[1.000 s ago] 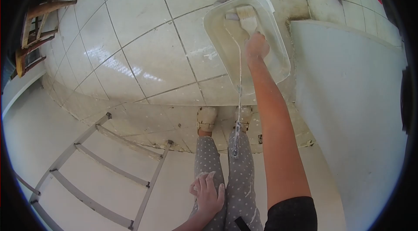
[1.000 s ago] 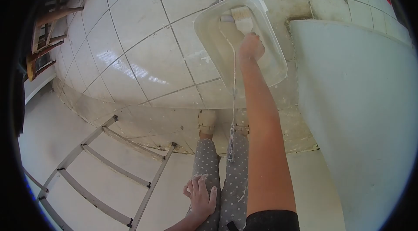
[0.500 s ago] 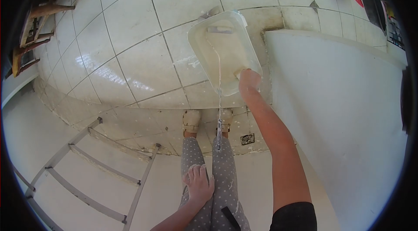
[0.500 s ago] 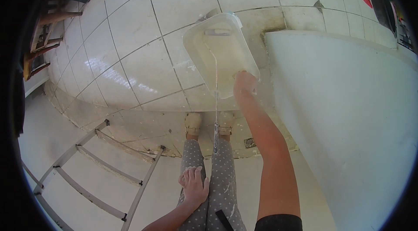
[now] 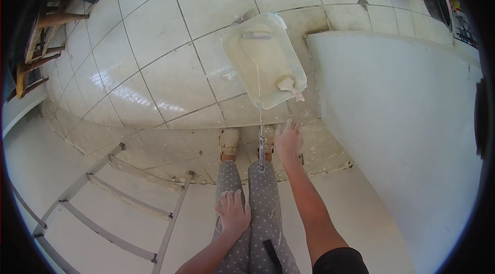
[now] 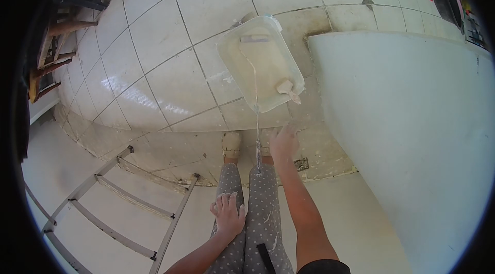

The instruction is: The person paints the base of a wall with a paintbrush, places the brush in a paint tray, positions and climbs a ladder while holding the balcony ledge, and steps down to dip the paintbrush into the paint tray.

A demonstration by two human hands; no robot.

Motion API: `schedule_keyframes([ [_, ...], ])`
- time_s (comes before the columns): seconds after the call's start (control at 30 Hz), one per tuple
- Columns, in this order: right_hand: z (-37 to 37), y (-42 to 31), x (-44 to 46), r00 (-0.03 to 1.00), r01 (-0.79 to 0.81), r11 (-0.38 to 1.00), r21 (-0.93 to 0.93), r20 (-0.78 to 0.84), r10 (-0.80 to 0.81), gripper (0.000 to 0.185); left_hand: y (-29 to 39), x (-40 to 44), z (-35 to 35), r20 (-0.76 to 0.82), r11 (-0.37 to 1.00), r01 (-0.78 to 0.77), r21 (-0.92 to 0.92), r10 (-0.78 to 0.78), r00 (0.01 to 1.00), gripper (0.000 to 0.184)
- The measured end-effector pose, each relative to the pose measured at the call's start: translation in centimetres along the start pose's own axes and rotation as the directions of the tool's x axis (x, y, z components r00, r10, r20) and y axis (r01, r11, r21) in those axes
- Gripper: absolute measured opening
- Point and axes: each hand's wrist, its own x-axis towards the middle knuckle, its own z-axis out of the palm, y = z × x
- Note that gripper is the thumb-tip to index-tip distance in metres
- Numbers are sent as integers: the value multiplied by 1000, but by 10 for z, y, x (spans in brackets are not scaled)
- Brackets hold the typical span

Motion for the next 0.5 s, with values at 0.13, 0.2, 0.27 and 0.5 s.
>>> schedule_keyframes([
  [0.13, 36, 29, -37, 846, -360, 756, 546, 532, 18, 46, -8, -4, 5, -7, 999, -18, 29, 18, 1000, 54],
  [0.2, 58, 27, -58, 645, -645, 447, 620, 755, -115, 47, -9, -6, 5, -7, 999, -26, 34, 26, 1000, 54],
  [0.27, 55, 9, -78, 736, -581, 418, 699, 670, -96, 48, -10, -6, 5, -8, 998, -38, 48, 38, 999, 55],
  [0.5, 39, -10, -89, 795, -549, 493, 675, 604, 58, 41, -24, -15, 16, 32, 994, -21, 104, 18, 999, 59],
])
